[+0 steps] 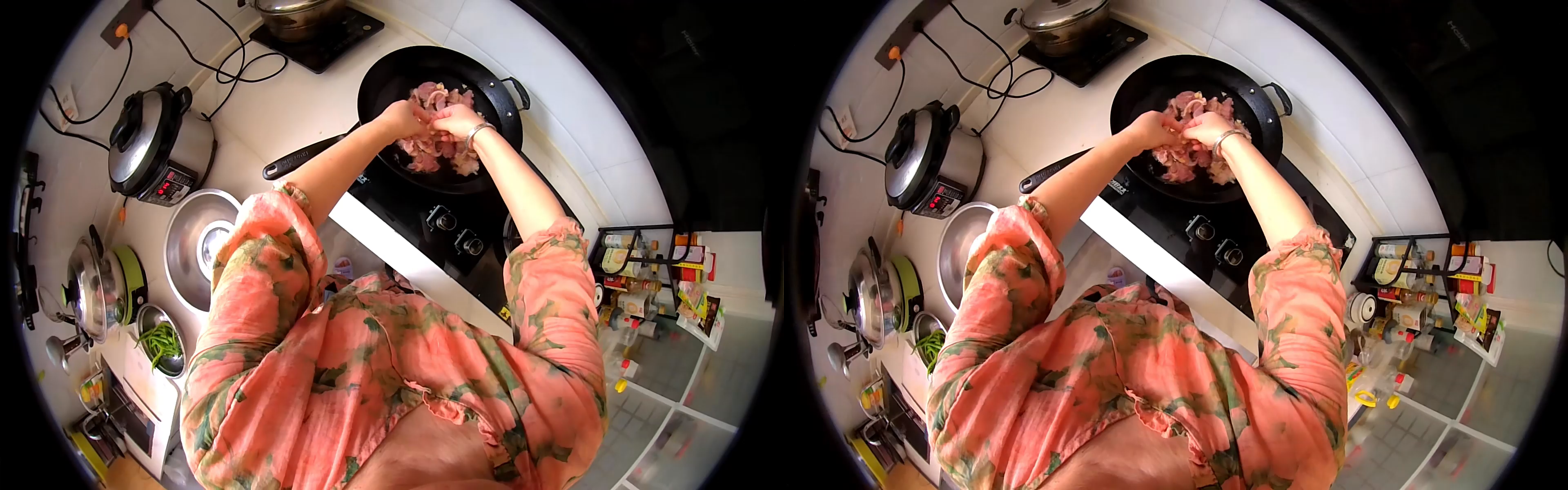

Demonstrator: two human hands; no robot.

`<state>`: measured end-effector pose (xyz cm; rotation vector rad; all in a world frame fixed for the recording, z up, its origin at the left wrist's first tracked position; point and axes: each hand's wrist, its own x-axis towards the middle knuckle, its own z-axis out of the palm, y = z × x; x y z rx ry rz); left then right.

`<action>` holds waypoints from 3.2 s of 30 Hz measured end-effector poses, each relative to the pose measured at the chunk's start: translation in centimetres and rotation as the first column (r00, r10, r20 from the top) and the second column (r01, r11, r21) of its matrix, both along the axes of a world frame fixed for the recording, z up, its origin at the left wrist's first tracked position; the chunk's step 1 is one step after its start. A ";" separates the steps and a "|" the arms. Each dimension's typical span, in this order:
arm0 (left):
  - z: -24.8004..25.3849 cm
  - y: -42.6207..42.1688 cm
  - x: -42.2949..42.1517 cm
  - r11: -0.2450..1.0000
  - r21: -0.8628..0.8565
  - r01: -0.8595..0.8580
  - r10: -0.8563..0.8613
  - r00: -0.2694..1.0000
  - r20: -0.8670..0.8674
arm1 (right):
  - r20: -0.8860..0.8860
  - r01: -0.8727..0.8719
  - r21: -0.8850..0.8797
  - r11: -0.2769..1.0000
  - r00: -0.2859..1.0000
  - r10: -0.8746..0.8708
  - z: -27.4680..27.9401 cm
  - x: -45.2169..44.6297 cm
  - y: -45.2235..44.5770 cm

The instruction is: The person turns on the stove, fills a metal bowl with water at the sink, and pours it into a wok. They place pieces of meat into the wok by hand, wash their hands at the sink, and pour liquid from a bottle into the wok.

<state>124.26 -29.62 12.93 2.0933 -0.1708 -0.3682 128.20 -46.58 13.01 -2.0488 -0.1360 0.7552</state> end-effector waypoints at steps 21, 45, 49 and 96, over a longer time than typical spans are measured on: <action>2.8 -1.0 -0.2 0.994 0.111 -0.023 0.010 0.993 0.114 | 0.501 -0.203 -0.337 0.919 0.788 0.358 2.8 -3.0 0.8; 2.9 3.1 1.6 0.940 -0.254 -0.228 0.214 0.973 -0.082 | -0.177 -0.007 0.486 0.874 0.979 0.106 4.9 -3.2 -3.9; 2.9 2.4 0.9 0.868 -0.421 -0.263 0.175 0.956 -0.235 | -0.224 0.004 0.578 0.816 0.962 0.155 5.4 -3.5 -4.0; 4.7 0.4 -0.1 0.842 -0.540 0.017 -0.184 0.949 -0.257 | 0.071 -0.058 0.226 0.972 0.997 0.043 7.2 -3.2 -3.0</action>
